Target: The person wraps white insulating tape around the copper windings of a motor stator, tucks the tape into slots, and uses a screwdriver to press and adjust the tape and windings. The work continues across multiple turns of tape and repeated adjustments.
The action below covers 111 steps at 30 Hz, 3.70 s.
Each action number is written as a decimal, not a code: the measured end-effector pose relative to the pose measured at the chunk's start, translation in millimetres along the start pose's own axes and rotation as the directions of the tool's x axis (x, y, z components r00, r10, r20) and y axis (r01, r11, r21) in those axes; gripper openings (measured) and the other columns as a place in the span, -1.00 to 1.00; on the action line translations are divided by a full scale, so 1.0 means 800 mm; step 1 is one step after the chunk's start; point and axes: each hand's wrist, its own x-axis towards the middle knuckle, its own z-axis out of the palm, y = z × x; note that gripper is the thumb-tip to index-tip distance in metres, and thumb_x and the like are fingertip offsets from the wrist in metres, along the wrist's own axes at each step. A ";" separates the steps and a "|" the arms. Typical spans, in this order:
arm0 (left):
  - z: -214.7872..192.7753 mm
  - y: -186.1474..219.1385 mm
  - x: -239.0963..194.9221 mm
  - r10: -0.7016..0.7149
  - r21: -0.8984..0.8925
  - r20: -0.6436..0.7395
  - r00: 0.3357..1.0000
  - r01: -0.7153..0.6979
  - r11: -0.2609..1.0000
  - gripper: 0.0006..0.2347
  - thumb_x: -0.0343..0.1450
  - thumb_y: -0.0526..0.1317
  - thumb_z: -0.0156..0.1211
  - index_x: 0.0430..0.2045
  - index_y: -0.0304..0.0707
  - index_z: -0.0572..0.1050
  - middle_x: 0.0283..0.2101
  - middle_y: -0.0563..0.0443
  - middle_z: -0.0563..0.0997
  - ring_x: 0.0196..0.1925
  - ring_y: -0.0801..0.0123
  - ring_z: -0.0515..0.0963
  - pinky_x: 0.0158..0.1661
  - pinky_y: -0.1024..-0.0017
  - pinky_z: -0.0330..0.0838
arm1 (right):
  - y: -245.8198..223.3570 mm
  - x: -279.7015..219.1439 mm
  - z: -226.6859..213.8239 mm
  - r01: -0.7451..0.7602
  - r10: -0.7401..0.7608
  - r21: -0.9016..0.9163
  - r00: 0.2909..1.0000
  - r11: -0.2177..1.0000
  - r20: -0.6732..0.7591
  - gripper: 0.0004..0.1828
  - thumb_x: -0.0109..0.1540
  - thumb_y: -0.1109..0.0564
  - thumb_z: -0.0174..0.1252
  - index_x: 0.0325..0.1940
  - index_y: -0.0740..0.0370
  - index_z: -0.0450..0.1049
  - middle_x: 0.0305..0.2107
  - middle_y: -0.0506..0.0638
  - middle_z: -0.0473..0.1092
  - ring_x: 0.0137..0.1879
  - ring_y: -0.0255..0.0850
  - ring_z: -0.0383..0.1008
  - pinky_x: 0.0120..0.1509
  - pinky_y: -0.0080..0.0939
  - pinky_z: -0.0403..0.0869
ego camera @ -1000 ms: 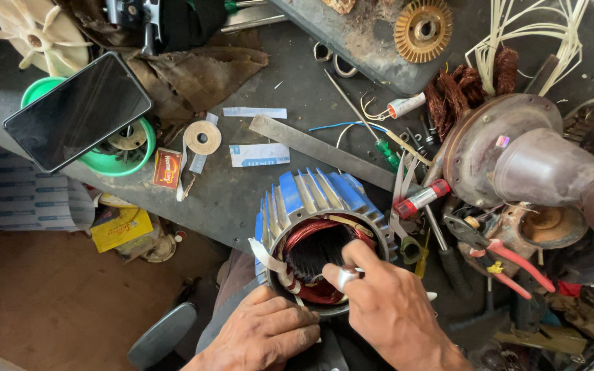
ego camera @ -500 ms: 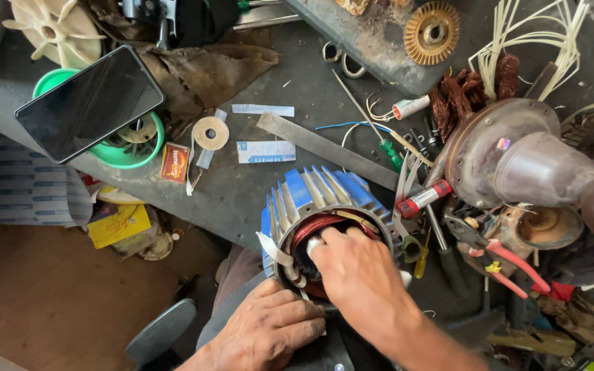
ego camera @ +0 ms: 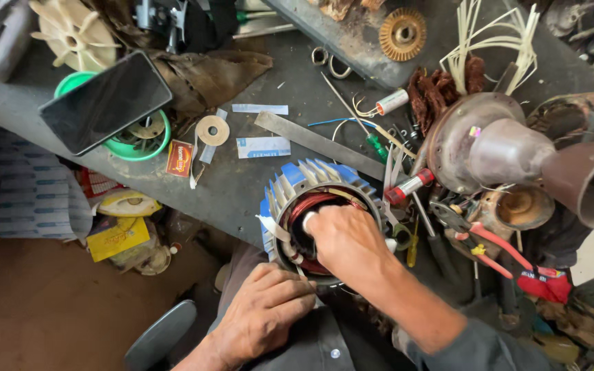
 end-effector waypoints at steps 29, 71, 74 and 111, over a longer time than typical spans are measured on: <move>0.009 0.051 -0.003 -0.099 0.291 -0.105 0.990 0.126 0.949 -0.85 0.22 -0.39 0.20 -0.40 -0.19 0.58 0.14 0.03 0.60 0.18 0.02 0.43 0.10 0.15 0.24 | 0.033 0.022 0.013 0.126 -0.138 0.075 0.970 0.989 0.198 -0.53 -0.08 0.36 0.14 -0.11 0.20 0.65 -0.28 0.27 0.54 -0.09 0.14 0.58 0.01 0.04 0.53; -0.014 -0.021 0.009 0.183 0.165 0.231 0.955 -0.224 0.960 -0.63 0.32 -0.38 0.15 0.04 -0.16 0.50 0.02 -0.02 0.66 0.00 -0.03 0.49 -0.16 0.09 0.25 | -0.096 -0.133 0.067 -0.163 0.364 0.327 0.484 0.931 -0.795 -0.93 0.15 0.22 0.30 -0.29 0.24 0.59 -0.33 0.10 0.46 -0.22 0.03 0.53 -0.16 -0.06 0.49; -0.008 -0.027 0.006 0.259 0.190 0.216 0.941 -0.301 0.935 -0.66 0.30 -0.38 0.18 -0.03 -0.15 0.51 -0.01 -0.03 0.66 0.01 -0.06 0.49 -0.13 0.10 0.27 | -0.104 -0.140 0.077 -0.134 0.455 0.445 0.453 0.885 -0.767 -0.93 0.18 0.23 0.32 -0.33 0.27 0.56 -0.37 0.06 0.47 -0.27 -0.08 0.55 -0.17 -0.10 0.50; -0.003 0.014 0.035 -0.499 -0.276 -0.021 0.866 0.475 0.835 -0.78 0.38 -0.16 0.26 -0.45 -0.43 0.58 -0.52 -0.03 0.62 -0.45 0.49 0.53 -0.39 0.41 0.44 | 0.064 -0.369 -0.036 -0.366 0.642 0.584 0.667 0.725 -0.378 -0.64 0.29 -0.16 0.12 -0.14 0.17 0.55 -0.12 0.20 0.49 -0.06 0.11 0.53 0.05 0.06 0.47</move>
